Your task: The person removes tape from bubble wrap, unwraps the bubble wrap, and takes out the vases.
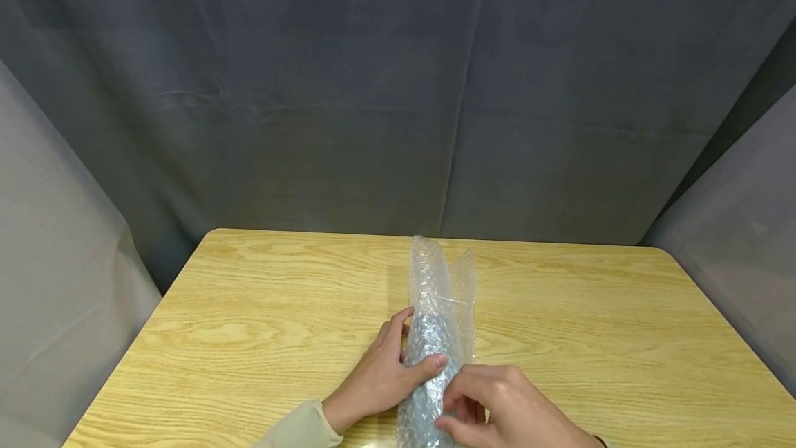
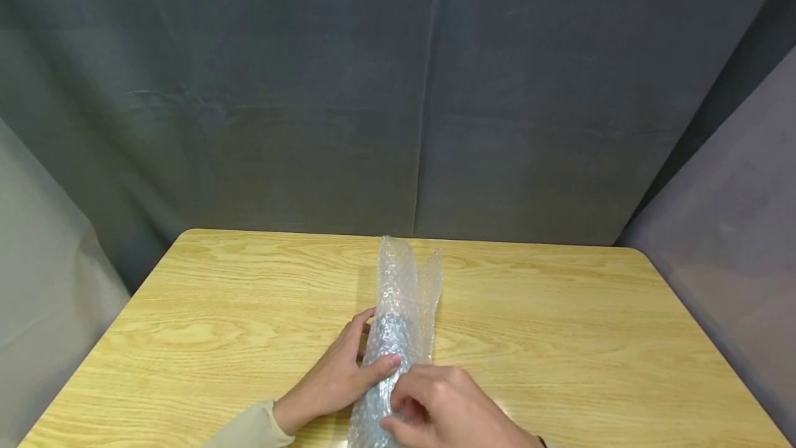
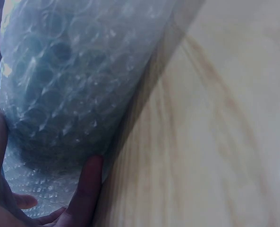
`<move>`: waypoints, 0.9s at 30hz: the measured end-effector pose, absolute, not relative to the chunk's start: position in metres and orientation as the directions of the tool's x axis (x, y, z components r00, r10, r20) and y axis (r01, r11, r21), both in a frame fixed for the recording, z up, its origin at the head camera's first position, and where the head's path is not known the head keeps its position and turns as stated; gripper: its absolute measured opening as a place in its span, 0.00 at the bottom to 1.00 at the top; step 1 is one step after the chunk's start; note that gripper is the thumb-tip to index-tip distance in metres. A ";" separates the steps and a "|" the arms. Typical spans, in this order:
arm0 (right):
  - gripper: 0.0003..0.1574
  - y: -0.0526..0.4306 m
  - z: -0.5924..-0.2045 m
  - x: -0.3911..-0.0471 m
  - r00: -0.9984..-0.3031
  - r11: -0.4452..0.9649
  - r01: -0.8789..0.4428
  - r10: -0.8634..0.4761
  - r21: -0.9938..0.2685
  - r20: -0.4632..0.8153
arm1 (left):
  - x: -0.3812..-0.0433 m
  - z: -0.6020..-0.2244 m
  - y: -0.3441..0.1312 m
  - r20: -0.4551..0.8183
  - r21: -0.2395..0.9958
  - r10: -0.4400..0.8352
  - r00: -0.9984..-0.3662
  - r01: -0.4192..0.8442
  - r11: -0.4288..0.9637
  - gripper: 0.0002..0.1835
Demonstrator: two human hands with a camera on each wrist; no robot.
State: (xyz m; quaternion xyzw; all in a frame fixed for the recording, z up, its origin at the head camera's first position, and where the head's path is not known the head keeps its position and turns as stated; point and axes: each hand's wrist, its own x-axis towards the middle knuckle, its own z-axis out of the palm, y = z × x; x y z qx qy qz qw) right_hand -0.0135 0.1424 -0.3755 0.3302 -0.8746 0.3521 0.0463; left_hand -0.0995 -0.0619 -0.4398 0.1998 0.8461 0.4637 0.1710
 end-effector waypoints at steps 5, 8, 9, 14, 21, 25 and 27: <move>0.06 0.143 -0.375 -0.013 -0.750 0.498 -0.622 -0.602 -0.605 0.275 | -0.099 -0.438 -0.062 -0.109 0.857 0.501 -0.858 0.174 0.485 0.54; 0.05 0.143 -0.375 -0.013 -0.713 0.474 -0.662 -0.637 -0.581 0.292 | -0.099 -0.438 -0.062 -0.112 0.856 0.500 -0.859 0.173 0.488 0.54; 0.05 0.143 -0.375 -0.013 -0.702 0.468 -0.674 -0.648 -0.572 0.296 | -0.099 -0.438 -0.062 -0.112 0.855 0.499 -0.859 0.173 0.490 0.54; 0.05 0.142 -0.377 -0.011 -0.661 0.460 -0.716 -0.689 -0.526 0.297 | -0.100 -0.439 -0.062 -0.112 0.853 0.501 -0.858 0.176 0.491 0.53; 0.06 0.142 -0.378 -0.009 -0.642 0.469 -0.732 -0.718 -0.495 0.270 | -0.101 -0.441 -0.062 -0.107 0.855 0.502 -0.858 0.178 0.488 0.54; 0.05 0.141 -0.379 -0.007 -0.614 0.446 -0.762 -0.728 -0.469 0.305 | -0.101 -0.441 -0.062 -0.108 0.857 0.499 -0.860 0.175 0.485 0.54; 0.05 0.141 -0.379 -0.007 -0.599 0.436 -0.777 -0.733 -0.454 0.321 | -0.101 -0.440 -0.062 -0.110 0.859 0.499 -0.860 0.170 0.482 0.54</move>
